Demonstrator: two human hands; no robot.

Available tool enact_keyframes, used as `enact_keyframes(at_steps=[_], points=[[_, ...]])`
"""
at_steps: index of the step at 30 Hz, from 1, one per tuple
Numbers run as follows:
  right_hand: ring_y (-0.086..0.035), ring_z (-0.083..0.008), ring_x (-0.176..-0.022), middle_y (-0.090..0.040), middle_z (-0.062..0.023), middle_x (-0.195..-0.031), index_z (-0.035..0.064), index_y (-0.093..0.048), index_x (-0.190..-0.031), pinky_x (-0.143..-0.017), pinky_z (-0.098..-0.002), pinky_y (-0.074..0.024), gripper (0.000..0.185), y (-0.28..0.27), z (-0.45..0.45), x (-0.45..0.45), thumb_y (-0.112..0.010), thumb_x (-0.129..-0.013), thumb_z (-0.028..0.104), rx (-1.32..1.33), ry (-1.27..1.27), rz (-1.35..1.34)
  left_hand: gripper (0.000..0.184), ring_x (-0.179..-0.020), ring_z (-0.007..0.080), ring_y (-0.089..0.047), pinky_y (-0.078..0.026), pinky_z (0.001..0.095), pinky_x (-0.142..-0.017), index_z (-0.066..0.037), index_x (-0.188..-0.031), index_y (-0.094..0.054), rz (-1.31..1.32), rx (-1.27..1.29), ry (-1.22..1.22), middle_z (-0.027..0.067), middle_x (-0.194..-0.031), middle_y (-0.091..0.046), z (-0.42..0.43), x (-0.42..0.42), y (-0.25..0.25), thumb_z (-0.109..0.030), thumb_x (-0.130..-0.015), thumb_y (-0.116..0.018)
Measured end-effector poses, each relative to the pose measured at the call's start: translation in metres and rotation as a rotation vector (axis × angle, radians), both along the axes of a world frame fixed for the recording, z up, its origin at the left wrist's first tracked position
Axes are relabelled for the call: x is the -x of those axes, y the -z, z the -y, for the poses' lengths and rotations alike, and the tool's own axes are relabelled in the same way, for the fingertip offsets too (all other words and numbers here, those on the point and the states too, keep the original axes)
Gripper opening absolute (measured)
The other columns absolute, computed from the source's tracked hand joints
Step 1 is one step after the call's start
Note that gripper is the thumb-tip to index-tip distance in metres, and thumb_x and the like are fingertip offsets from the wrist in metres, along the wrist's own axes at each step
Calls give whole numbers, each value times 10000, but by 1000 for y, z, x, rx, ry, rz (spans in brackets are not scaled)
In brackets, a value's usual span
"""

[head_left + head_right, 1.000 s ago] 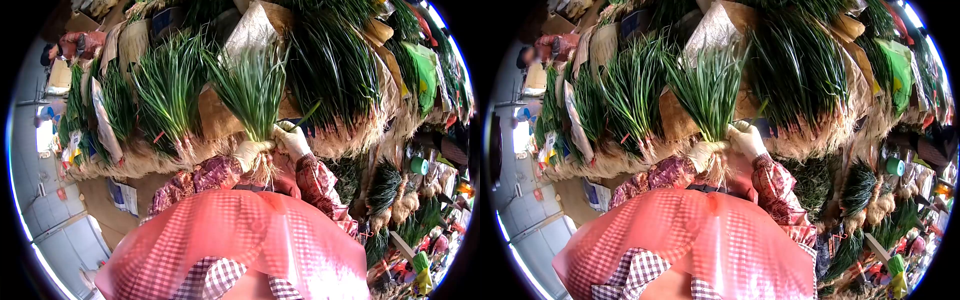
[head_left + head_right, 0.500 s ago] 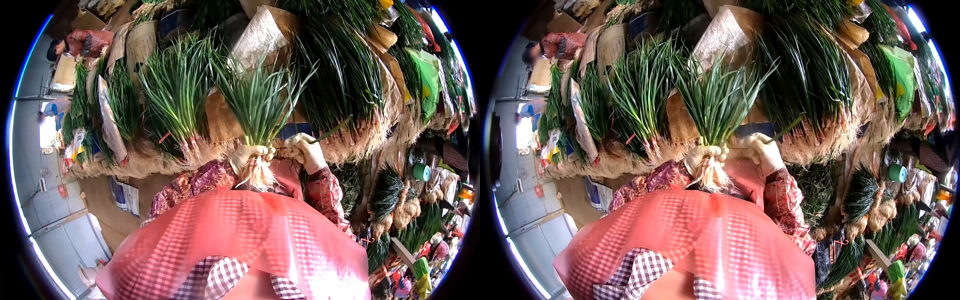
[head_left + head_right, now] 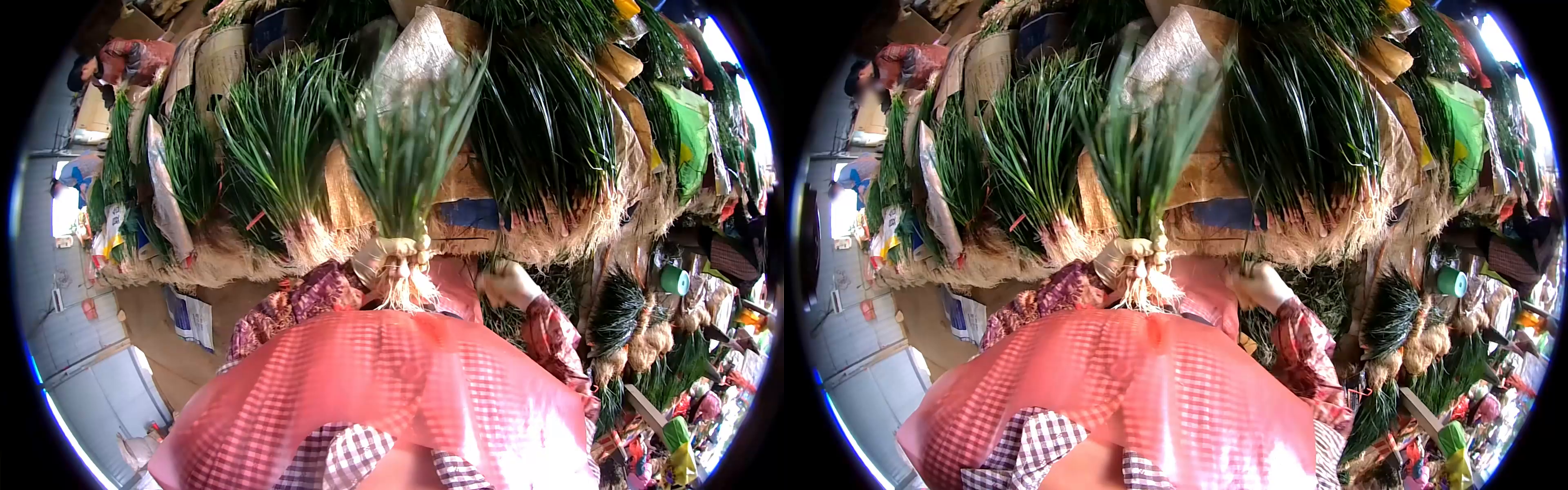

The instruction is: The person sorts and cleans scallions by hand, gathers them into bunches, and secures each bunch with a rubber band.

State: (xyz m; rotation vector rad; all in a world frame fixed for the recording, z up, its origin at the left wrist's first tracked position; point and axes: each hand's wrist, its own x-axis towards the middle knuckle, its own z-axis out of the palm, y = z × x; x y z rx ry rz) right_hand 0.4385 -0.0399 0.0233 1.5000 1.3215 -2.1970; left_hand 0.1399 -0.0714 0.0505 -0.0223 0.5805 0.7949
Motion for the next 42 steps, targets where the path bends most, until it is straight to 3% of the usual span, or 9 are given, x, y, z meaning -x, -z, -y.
enact_keyframes(at_steps=[3, 8, 13, 24, 28, 30, 32, 35, 42], points=[[-670, -203, -728, -660, -80, -752, 28, -633, -1106, -690, -350, -555, 466, 23, 10, -24, -610, -869, 429, -314, -1098, 507, 296, -786, 181, -620, -533, 226, -620, -1, -1079, -534, -128, -78, -99, 108, -884, -600, -6, -7, -25, -69, -810, -640], [-615, -216, -554, -610, -118, -651, -12, -565, -991, -491, -341, -477, 336, 76, -66, 18, -604, -887, 305, -1122, 33, 452, 361, -826, 219, -633, -559, 304, -718, -4, -1169, -559, -147, 29, -105, 99, -896, -627, -16, -18, 10, -22, -813, -613], [-509, -115, -423, -559, -21, -583, 26, -596, -881, -406, -268, -454, 199, 86, -81, 59, -626, -903, 221, -262, 729, -71, 380, -761, 192, -646, -527, 258, -621, -6, -1220, -548, -424, -41, -73, 114, -950, -661, -17, -33, 33, -11, -840, -559], [-491, -69, -516, -582, -14, -669, 13, -634, -975, -456, -227, -427, 295, -22, -31, 25, -634, -882, 294, -215, 423, -47, 339, -901, 234, -647, -549, 339, -722, 7, -1158, -553, -323, -23, 80, 131, -1036, -641, -18, -39, 12, -2, -819, -576], [-495, -102, -447, -573, -14, -617, 70, -656, -849, -430, -245, -457, 337, 24, -14, -32, -609, -886, 402, -562, -723, 356, 424, -1015, 244, -616, -525, 325, -822, -24, -1226, -511, -242, -108, -11, 119, -1124, -613, -10, -17, 17, 8, -809, -579], [-594, -164, -517, -652, -38, -700, 96, -651, -811, -493, -293, -503, 333, 36, -33, -27, -629, -859, 425, -1108, -691, 849, 459, -902, 216, -615, -538, 290, -732, 5, -1255, -494, -79, -23, 17, 125, -1030, -620, -17, -11, 38, 15, -803, -573], [-662, -278, -696, -674, -114, -783, 79, -654, -857, -637, -369, -531, 297, 32, -72, -21, -632, -837, 375, -1328, -32, 591, 464, -817, 207, -597, -534, 249, -647, 18, -1249, -498, 28, -1, -95, 136, -961, -607, -17, -21, 34, 33, -789, -560], [-659, -246, -686, -673, -123, -789, 48, -641, -901, -617, -356, -520, 239, 74, -103, -7, -651, -843, 279, -1231, -149, 690, 504, -756, 183, -568, -506, 236, -602, -47, -1275, -483, 27, 74, -47, 115, -920, -590, -23, -29, 47, 72, -787, -520], [-581, -73, -598, -642, -47, -748, 19, -602, -933, -484, -199, -458, 109, 2, -51, 65, -614, -897, 120, -95, 554, -205, 137, -589, 145, -588, -480, 224, -506, 57, -900, -611, -495, -31, 147, 143, -774, -638, -24, -48, 42, -34, -826, -541]])
